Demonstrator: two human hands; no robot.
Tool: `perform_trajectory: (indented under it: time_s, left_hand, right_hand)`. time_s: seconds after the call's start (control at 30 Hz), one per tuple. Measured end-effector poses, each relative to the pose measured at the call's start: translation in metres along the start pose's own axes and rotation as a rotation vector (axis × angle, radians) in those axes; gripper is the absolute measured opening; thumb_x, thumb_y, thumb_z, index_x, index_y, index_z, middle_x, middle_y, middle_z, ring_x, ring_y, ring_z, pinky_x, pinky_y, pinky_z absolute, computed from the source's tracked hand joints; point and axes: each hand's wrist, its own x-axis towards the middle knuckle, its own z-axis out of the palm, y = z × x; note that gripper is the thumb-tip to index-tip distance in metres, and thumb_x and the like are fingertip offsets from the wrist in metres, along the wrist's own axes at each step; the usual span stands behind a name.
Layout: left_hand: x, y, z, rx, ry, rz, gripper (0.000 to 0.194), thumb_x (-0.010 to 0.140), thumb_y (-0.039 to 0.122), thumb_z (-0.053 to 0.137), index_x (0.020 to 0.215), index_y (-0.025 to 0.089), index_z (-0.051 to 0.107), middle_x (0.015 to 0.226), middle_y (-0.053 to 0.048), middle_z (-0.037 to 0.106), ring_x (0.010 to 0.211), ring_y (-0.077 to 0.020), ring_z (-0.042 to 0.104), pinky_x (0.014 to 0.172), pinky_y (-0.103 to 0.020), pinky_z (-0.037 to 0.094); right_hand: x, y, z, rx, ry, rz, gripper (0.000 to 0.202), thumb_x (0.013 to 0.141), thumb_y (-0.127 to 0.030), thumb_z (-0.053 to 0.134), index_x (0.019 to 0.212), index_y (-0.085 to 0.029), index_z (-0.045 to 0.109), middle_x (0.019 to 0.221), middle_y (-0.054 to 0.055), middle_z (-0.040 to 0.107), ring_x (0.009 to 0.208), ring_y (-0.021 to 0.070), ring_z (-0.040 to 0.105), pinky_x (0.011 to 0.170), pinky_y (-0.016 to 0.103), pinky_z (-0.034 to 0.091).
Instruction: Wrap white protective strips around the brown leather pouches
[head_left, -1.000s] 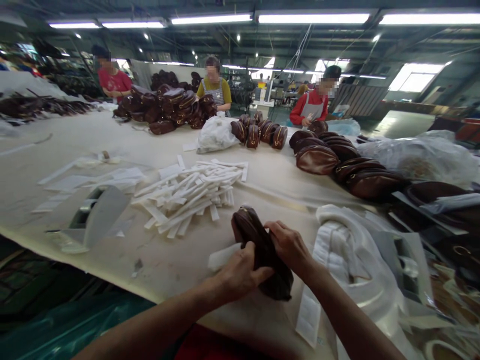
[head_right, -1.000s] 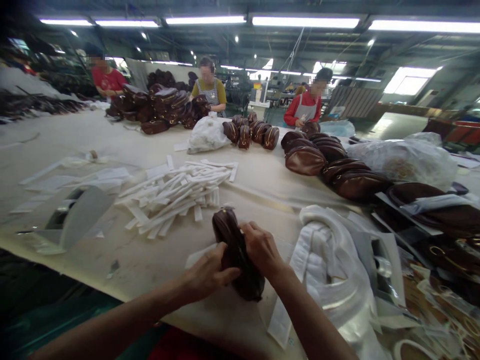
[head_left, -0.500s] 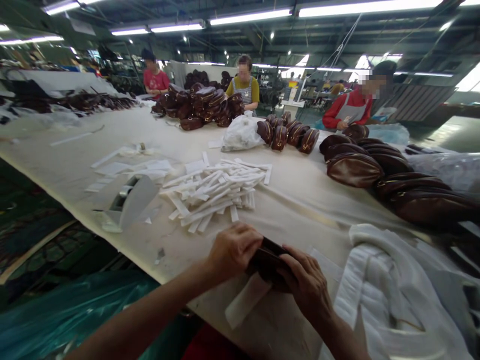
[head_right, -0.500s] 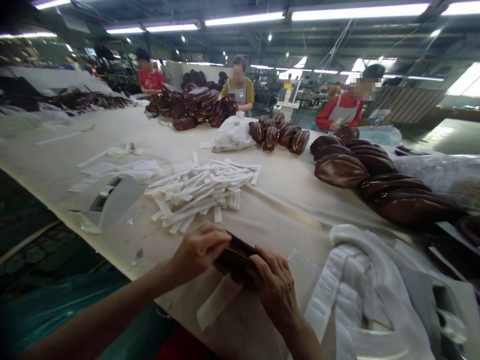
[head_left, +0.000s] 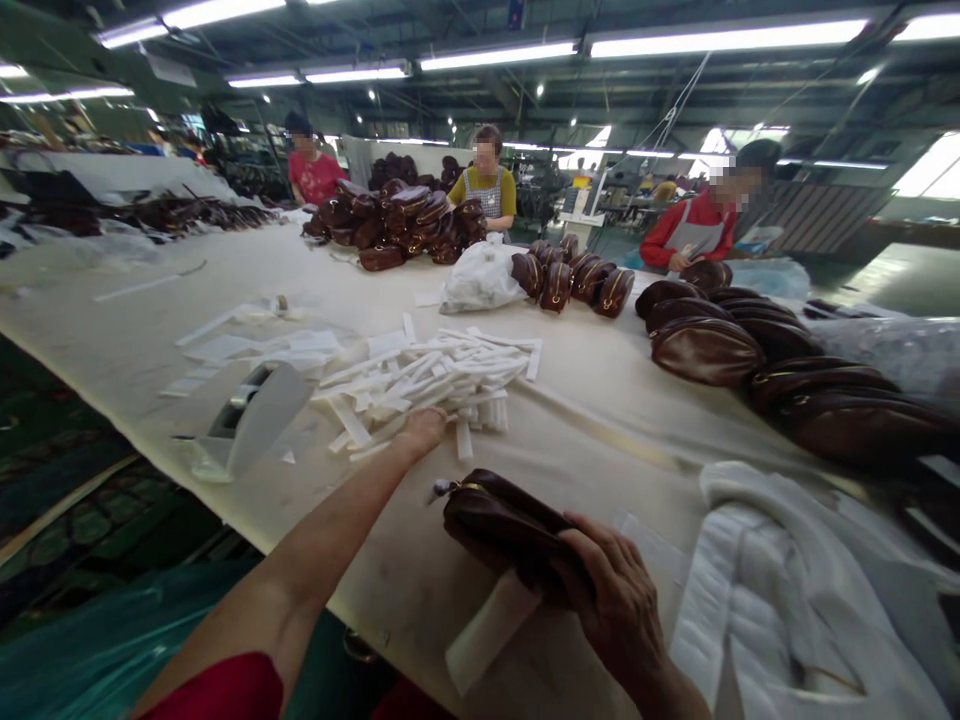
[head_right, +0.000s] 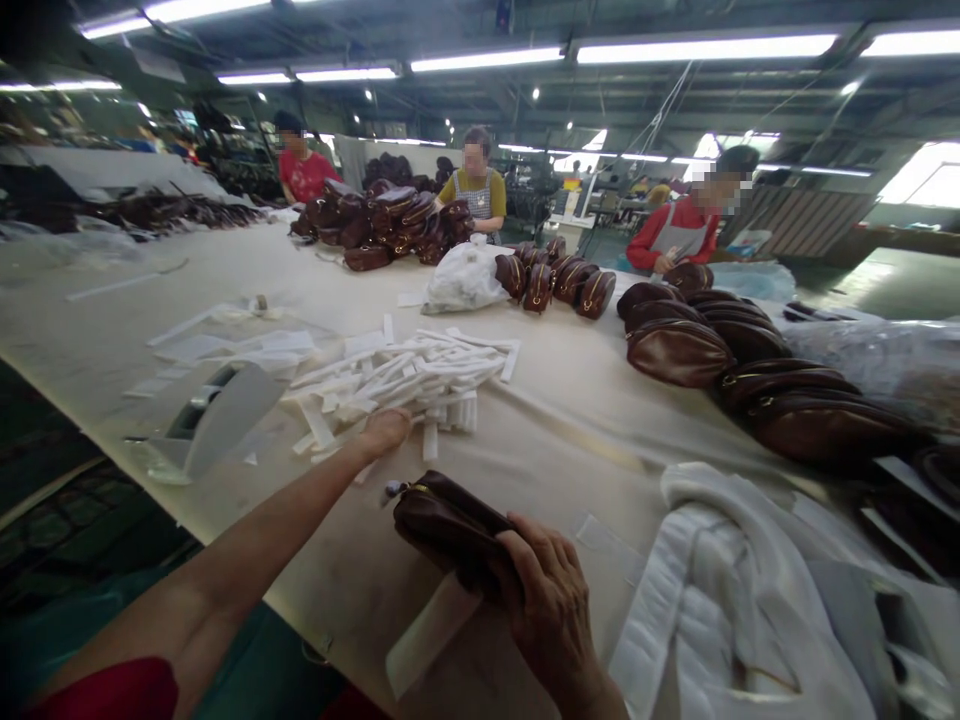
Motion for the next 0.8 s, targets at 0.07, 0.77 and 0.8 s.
perform_trajectory:
  time_s: [0.07,0.77,0.8]
  left_hand:
    - [-0.005,-0.005,-0.014,0.002,0.024,0.004,0.023,0.092,0.032,0.051,0.1,0.013,0.06,0.097,-0.007,0.064,0.089,-0.0185,0.062,0.08,-0.037,0.051]
    - [-0.119,0.094,-0.032,-0.001,0.309,1.117,0.014,0.091,0.026,0.052,0.094,0.015,0.06,0.09,-0.004,0.061,0.082,-0.0171,0.055,0.076,-0.028,0.043]
    - [-0.118,0.082,-0.034,-0.024,0.336,1.059,0.015,0.092,0.027,0.052,0.094,0.016,0.06,0.091,-0.004,0.06,0.083,-0.0167,0.055,0.077,-0.028,0.043]
  right_hand:
    - [0.001,0.0,0.0,-0.002,-0.001,0.002,0.017,0.091,-0.022,0.049,0.105,-0.02,0.058,0.109,0.01,0.066,0.097,0.0203,0.063,0.082,0.035,0.047]
    - [-0.006,0.003,-0.003,0.203,0.17,0.067,0.047,0.085,-0.015,0.059,0.13,-0.024,0.049,0.111,0.01,0.064,0.103,0.0213,0.062,0.087,0.036,0.055]
    - [-0.006,0.003,-0.003,0.203,0.16,0.072,0.046,0.085,-0.015,0.059,0.129,-0.024,0.05,0.112,0.01,0.063,0.103,0.0213,0.062,0.088,0.036,0.055]
